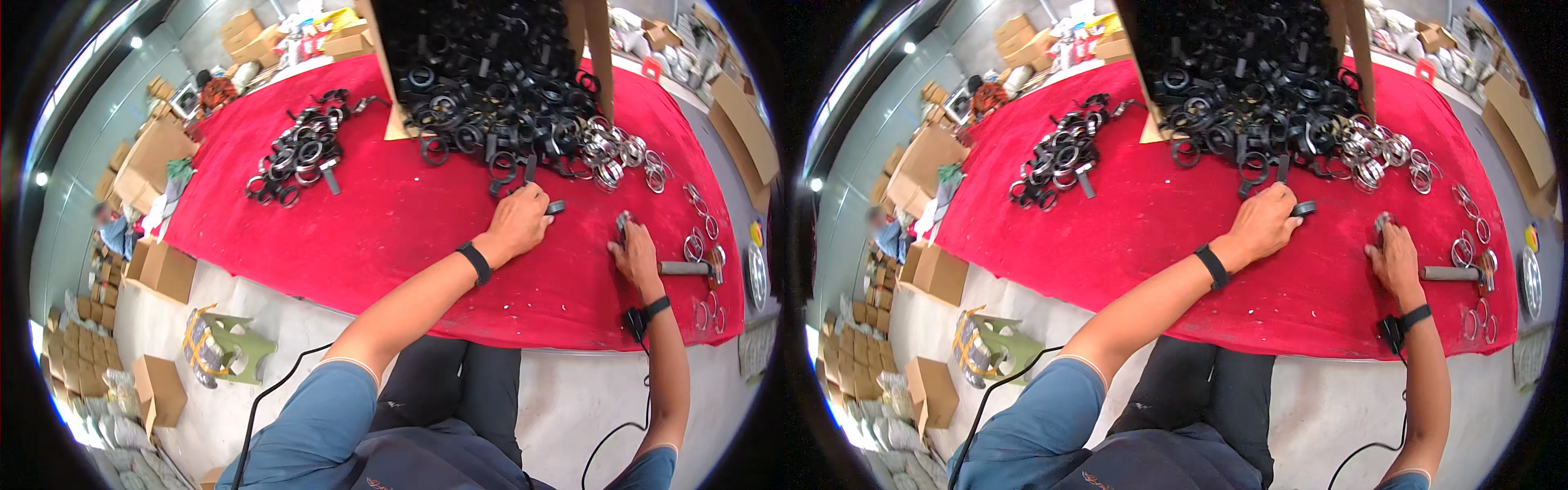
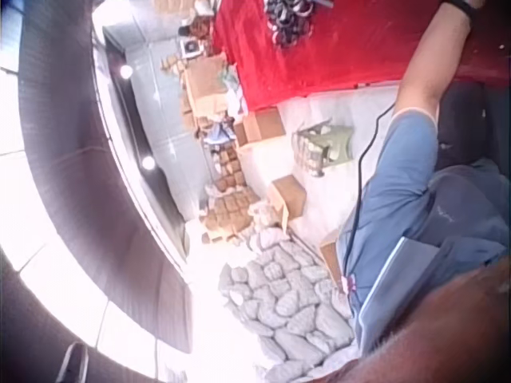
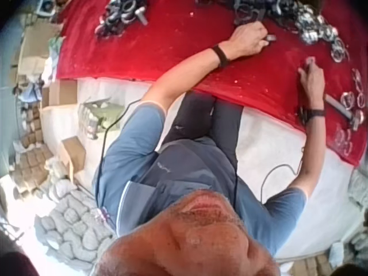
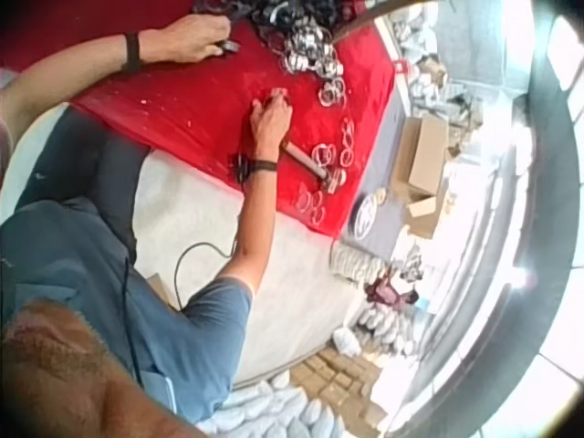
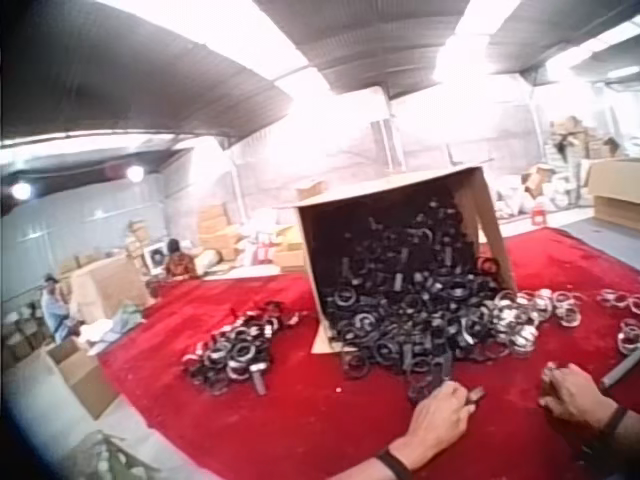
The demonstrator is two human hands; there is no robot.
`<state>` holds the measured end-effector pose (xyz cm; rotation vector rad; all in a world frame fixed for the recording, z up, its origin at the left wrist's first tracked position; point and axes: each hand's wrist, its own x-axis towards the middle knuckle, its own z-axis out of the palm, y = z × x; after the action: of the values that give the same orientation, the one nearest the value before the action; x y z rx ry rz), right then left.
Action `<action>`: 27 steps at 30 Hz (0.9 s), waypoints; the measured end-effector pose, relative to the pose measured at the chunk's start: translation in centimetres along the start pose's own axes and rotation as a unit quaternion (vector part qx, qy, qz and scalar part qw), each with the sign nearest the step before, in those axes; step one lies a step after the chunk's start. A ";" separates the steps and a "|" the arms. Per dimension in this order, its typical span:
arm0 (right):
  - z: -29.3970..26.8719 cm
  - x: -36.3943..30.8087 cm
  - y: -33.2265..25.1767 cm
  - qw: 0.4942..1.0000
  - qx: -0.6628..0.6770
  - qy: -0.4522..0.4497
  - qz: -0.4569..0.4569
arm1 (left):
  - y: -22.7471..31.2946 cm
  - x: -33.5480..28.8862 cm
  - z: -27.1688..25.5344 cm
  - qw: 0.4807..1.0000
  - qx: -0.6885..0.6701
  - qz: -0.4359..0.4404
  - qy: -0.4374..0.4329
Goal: Assemble black plastic rings with metal inner components.
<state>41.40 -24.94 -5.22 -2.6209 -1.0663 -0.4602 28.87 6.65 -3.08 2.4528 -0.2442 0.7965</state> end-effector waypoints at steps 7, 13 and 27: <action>-0.8 -2.3 -2.9 0.993 0.111 0.039 -0.017 | 0.9 -1.4 -6.5 0.864 -0.374 -0.338 0.008; -3.1 -1.8 -5.9 0.958 0.252 -0.020 0.134 | -0.3 -6.1 -11.9 0.723 -0.563 -0.399 0.035; -2.2 -6.9 -11.1 0.982 0.157 -0.089 0.057 | 5.3 -15.7 -14.5 0.719 -0.562 -0.407 -0.038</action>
<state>28.42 -22.39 -4.44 -2.4549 -0.9449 -0.0260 7.30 10.30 -0.18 1.1693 0.2739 0.0352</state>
